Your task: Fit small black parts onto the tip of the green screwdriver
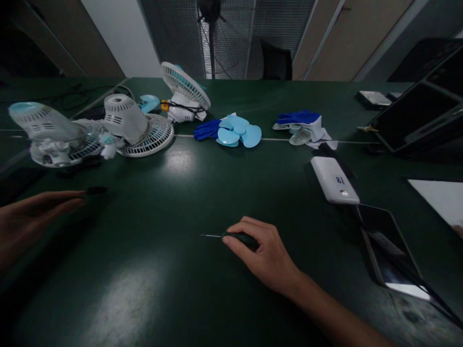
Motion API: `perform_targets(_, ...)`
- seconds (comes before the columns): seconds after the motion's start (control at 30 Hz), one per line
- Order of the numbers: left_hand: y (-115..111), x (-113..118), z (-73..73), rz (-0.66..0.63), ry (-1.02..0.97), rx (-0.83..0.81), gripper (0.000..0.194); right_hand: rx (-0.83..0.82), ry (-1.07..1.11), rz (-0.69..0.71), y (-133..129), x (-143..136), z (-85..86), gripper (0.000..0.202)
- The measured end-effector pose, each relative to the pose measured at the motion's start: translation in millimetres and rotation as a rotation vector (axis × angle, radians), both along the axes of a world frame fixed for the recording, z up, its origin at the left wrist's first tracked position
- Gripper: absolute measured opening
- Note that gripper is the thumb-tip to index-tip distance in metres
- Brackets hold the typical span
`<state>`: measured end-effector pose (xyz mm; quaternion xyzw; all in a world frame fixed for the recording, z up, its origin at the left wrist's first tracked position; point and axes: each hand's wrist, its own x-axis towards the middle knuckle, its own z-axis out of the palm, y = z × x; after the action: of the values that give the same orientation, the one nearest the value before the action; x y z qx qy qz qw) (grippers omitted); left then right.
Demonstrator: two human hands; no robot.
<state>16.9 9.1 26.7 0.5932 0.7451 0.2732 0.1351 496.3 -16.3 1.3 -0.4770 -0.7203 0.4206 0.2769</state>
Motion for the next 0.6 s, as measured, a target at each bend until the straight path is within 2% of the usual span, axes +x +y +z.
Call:
perform_targets(0.13, 1.3, -5.8, -3.7, 0.084, -0.053, -0.028, 0.066, 0.006, 0.007, 0.015, 0.9, 0.2, 0.8, 0.014)
perform_targets(0.27, 1.6, -3.3, -2.9, 0.090, -0.048, 0.003, 0.064, 0.003, 0.011, 0.014, 0.1, 0.6, 1.5, 0.015)
perform_targets(0.4, 4.3, -7.5, -8.7, 0.035, 0.008, 0.054, 0.060, -0.005, -0.009, 0.002, -0.7, 0.6, -0.3, 0.015)
perform_targets(0.53, 11.9, -13.9, -20.7, -0.035, 0.151, 0.204, 0.053, 0.010, -0.004, 0.009, -0.2, -0.1, -0.9, 0.014)
perform_targets(0.6, 15.4, -13.7, -24.6, -0.081, 0.126, 0.210, 0.048, 0.012, 0.002, 0.012, 0.4, -0.7, 0.3, 0.014)
